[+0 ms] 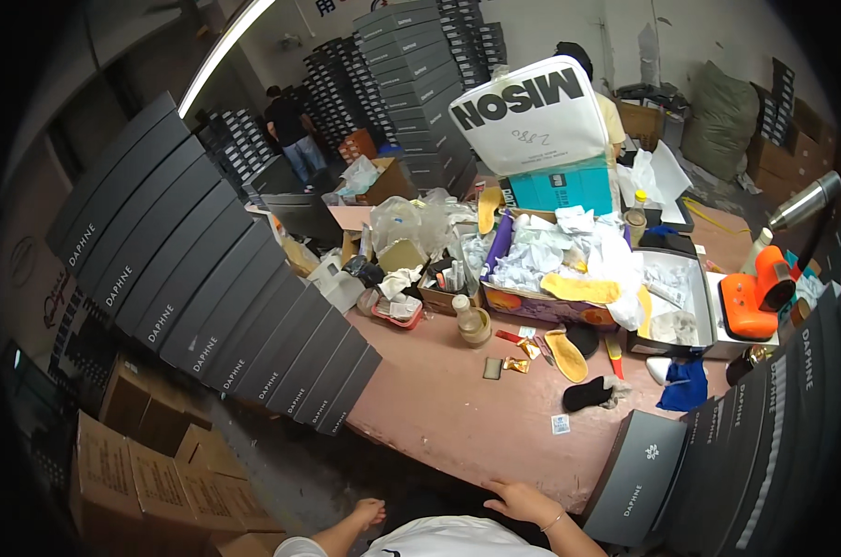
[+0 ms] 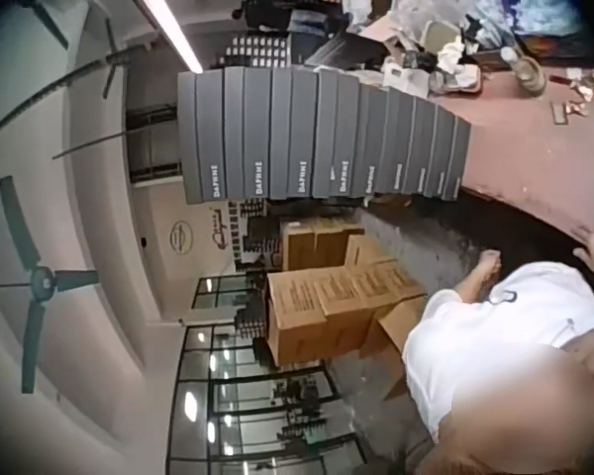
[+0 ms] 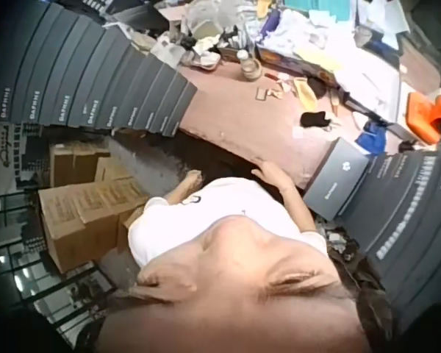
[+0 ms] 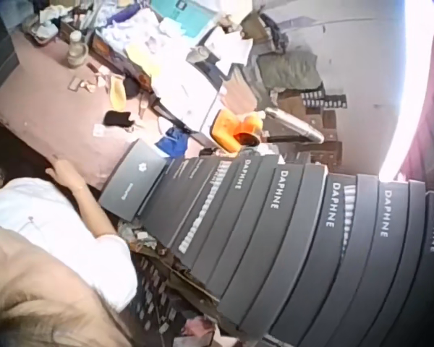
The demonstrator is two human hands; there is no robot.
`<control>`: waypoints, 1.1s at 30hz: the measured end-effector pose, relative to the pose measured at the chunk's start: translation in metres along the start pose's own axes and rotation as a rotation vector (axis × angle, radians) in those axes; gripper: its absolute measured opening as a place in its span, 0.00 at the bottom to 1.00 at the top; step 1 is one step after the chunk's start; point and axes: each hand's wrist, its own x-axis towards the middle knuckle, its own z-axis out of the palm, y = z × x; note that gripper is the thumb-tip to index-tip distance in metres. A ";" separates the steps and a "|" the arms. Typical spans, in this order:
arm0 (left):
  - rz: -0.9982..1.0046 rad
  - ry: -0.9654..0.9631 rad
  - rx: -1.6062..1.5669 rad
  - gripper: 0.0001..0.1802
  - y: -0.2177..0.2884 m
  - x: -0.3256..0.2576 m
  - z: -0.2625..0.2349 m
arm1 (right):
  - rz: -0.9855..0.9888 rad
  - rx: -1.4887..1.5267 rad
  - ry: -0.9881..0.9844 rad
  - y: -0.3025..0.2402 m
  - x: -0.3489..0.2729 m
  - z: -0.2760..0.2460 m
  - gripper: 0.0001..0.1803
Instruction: Packaging pairs of black high-heeled shoes into boxes using protective paper and bags.
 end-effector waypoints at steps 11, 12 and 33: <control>0.291 0.208 0.284 0.16 -0.032 0.012 0.020 | -0.120 -0.218 0.038 -0.014 0.064 -0.047 0.24; 0.385 0.233 0.266 0.16 -0.029 0.018 0.025 | -0.144 -0.232 0.058 -0.033 0.076 -0.056 0.25; 1.218 -0.039 0.209 0.13 0.007 0.040 0.067 | -0.476 -1.475 0.651 -0.662 0.354 -0.056 0.23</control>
